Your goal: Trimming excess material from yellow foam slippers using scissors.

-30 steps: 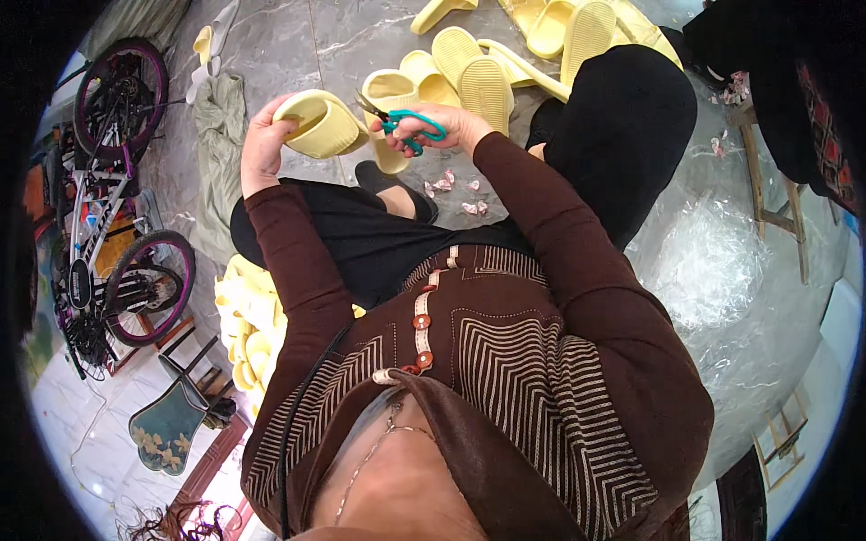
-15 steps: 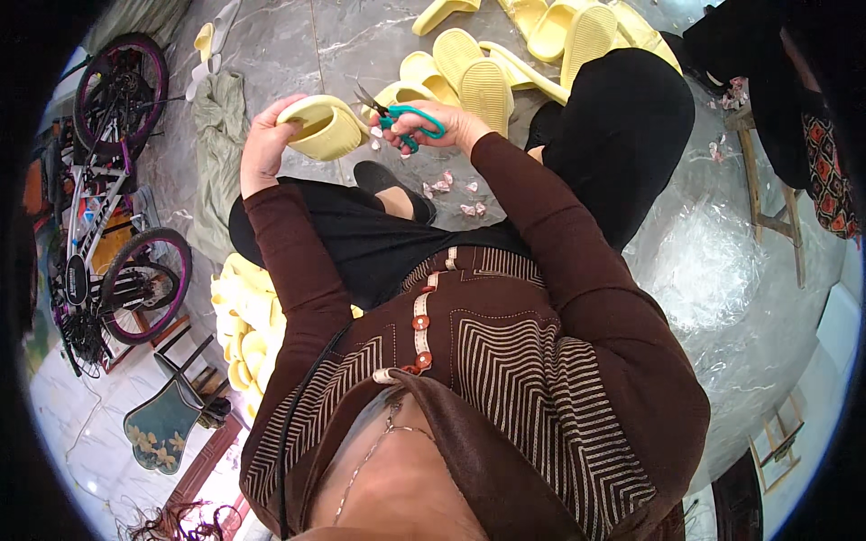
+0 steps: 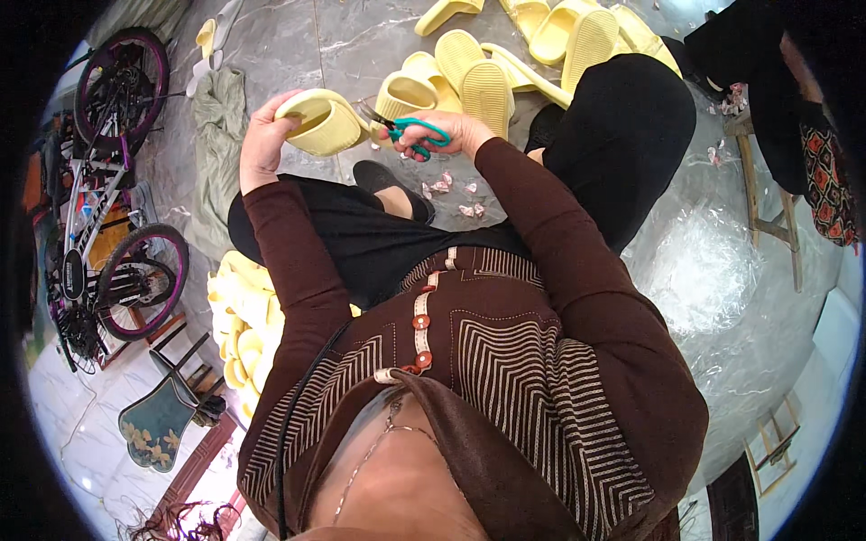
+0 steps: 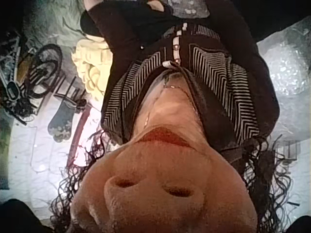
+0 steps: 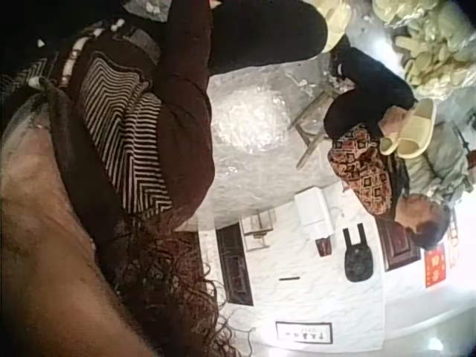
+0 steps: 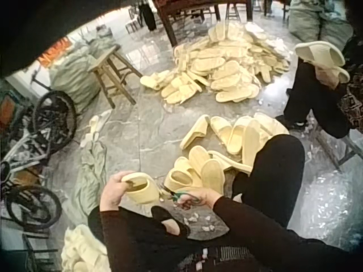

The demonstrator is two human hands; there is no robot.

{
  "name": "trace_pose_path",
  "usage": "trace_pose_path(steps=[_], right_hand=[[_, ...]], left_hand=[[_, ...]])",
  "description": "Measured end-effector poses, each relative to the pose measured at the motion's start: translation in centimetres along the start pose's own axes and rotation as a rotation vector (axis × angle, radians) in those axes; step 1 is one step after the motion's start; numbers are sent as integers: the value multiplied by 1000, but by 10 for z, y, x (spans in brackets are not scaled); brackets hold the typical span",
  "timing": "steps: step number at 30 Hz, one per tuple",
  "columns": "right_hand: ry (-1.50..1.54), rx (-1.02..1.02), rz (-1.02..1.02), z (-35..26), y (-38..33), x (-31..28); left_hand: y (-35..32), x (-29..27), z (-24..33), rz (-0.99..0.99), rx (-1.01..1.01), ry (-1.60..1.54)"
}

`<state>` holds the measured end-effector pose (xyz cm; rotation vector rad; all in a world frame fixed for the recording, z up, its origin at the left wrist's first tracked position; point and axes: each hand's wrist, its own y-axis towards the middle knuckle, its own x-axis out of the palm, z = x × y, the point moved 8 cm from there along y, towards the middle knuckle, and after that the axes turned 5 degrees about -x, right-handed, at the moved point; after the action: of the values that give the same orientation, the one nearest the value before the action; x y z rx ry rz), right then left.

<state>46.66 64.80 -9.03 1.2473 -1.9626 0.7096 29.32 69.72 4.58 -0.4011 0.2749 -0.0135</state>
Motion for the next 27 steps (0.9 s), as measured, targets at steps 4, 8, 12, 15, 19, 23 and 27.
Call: trace_pose_path(steps=[4, 8, 12, 15, 19, 23, 27], right_hand=[[-14, 8, -12, 3, 0, 0], [-2, -46, -18, -6, 3, 4], [-4, -56, -29, -13, 6, 12], [18, -69, -6, -18, 6, 15], [-50, -148, 85, -35, 6, 5], [-263, -194, 414, -69, 2, -14], [-698, -617, 521, -154, -8, 14]], left_hand=[[-1, -1, 1, 12, -1, 13], [-3, 1, 3, 2, 6, 14], [-4, 1, 2, -29, 4, 17], [-4, 2, 1, -49, 9, 49], [0, 1, -1, -22, 0, 51], [5, -12, -7, 83, 10, -91], [13, 30, 18, -24, 76, 155]])
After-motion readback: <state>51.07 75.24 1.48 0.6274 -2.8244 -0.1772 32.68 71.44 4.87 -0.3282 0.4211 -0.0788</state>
